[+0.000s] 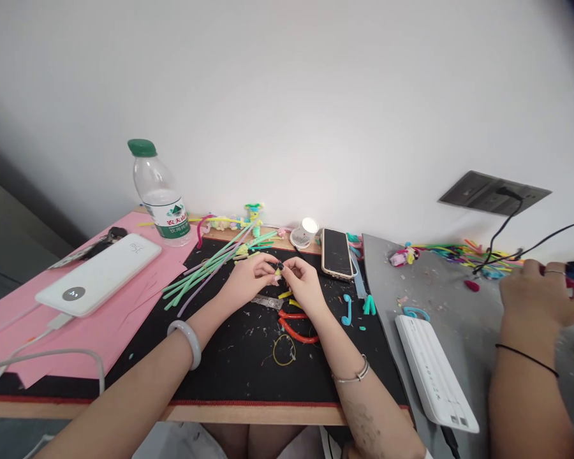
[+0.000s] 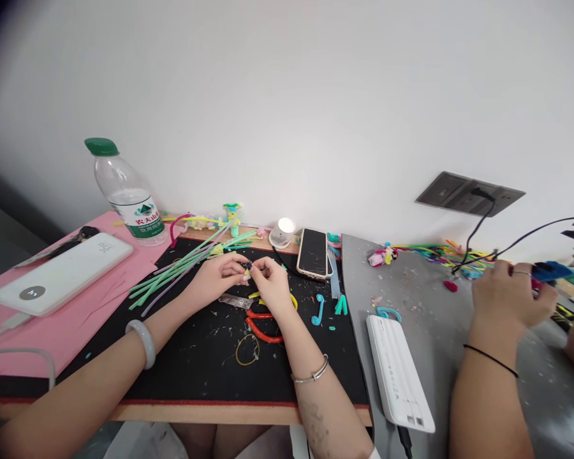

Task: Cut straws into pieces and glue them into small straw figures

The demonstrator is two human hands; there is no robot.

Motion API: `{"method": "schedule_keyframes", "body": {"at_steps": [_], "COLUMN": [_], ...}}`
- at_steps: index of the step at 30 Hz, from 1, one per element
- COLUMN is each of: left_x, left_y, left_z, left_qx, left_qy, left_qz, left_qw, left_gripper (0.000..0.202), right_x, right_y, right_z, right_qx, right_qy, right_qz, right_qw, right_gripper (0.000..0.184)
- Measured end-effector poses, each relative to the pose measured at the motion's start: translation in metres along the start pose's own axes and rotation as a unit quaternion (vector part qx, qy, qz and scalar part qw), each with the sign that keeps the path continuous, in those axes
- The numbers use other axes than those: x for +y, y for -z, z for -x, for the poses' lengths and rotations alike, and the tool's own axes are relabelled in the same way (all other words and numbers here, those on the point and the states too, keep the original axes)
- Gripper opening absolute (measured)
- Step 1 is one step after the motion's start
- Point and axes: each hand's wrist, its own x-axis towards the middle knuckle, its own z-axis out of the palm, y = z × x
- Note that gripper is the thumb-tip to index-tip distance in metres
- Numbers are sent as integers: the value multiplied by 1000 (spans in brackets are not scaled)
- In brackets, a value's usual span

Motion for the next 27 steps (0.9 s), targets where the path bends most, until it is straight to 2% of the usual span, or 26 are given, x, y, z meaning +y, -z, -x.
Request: {"method": "schedule_keyframes", "body": {"at_steps": [8, 17, 27], "left_x": [-4, -3, -1], "left_y": [-2, -1, -1], "left_z": [0, 0, 1], "left_qx": [-5, -4, -10], "left_qy": [-11, -8, -6], "left_qz": [-8, -5, -10], "left_qw": [1000, 1000, 1000], "left_gripper": [29, 27, 30], "right_x": [1, 0, 0], "right_y": [-1, -1, -3], "right_z": [0, 1, 1], "right_qx": [17, 12, 18], "right_qy": [7, 9, 24], "right_qz": [5, 8, 51], "right_qw": [1000, 1000, 998], "right_gripper": [16, 22, 15]}}
